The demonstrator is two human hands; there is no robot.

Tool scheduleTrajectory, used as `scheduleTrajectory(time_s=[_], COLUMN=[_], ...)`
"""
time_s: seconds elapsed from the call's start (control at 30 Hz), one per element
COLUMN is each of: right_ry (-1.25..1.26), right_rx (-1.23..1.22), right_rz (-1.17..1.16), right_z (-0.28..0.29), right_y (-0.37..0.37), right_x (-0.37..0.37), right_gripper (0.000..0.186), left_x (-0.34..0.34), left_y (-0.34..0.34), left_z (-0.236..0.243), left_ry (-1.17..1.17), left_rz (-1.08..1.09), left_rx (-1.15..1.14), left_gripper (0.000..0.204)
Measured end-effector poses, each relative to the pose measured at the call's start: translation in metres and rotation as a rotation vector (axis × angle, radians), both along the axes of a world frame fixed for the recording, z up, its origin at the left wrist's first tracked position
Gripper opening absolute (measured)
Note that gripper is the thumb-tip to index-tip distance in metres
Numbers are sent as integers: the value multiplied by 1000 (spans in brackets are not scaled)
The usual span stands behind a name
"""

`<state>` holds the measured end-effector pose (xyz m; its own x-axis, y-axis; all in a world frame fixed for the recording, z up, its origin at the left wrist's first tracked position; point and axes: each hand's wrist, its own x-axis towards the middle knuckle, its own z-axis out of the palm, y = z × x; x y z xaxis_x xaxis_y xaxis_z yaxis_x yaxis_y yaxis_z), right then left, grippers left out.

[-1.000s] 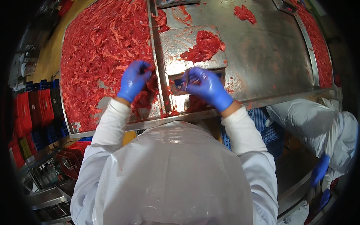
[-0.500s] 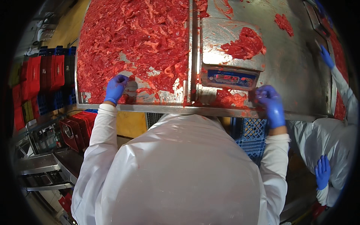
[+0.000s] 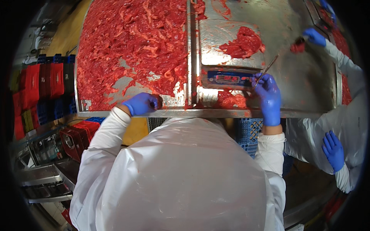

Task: The person uses a knife to cut pieces of raw red meat on a stainless steel table. They repeatedly pick up portions of meat, slice them, and place the cut pieces onto a digital scale before moving them aside.

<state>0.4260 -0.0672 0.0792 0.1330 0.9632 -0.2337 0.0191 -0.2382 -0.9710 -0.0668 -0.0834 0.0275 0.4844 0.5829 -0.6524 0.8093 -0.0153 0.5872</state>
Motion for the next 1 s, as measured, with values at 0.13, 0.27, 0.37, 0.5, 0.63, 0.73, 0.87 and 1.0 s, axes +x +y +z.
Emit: scheduleTrajectory(time_s=[0.13, 0.27, 0.37, 0.5, 0.63, 0.73, 0.87, 1.0], right_ry=[10, 67, 102, 65, 108, 501, 488, 319], right_rx=[-7, 17, -37, -48, -49, -267, -366, -247], right_rz=[-97, -152, -70, 141, 434, 323, 154, 330], right_z=[9, 15, 16, 2, -6, -26, -22, -38], right_y=[-18, -17, -11, -24, -20, 7, 28, 17], right_x=[20, 17, -2, -19, -42, -54, -61, -62], right_gripper=[23, 22, 22, 21, 22, 24, 25, 23], left_x=[36, 112, 173, 175, 174, 218, 203, 131], left_y=[70, 116, 134, 154, 148, 133, 115, 88], left_z=[75, 141, 110, 59, 62, 59, 42, 23], left_ry=[-209, -772, -1028, -422, -369, -245, -208, -215], left_rz=[-71, 110, 428, 561, 436, 155, 13, 279], left_rx=[-65, -250, -467, 327, 733, 847, 860, 763], left_gripper=[10, 11, 22, 25, 29, 24, 12, 15])
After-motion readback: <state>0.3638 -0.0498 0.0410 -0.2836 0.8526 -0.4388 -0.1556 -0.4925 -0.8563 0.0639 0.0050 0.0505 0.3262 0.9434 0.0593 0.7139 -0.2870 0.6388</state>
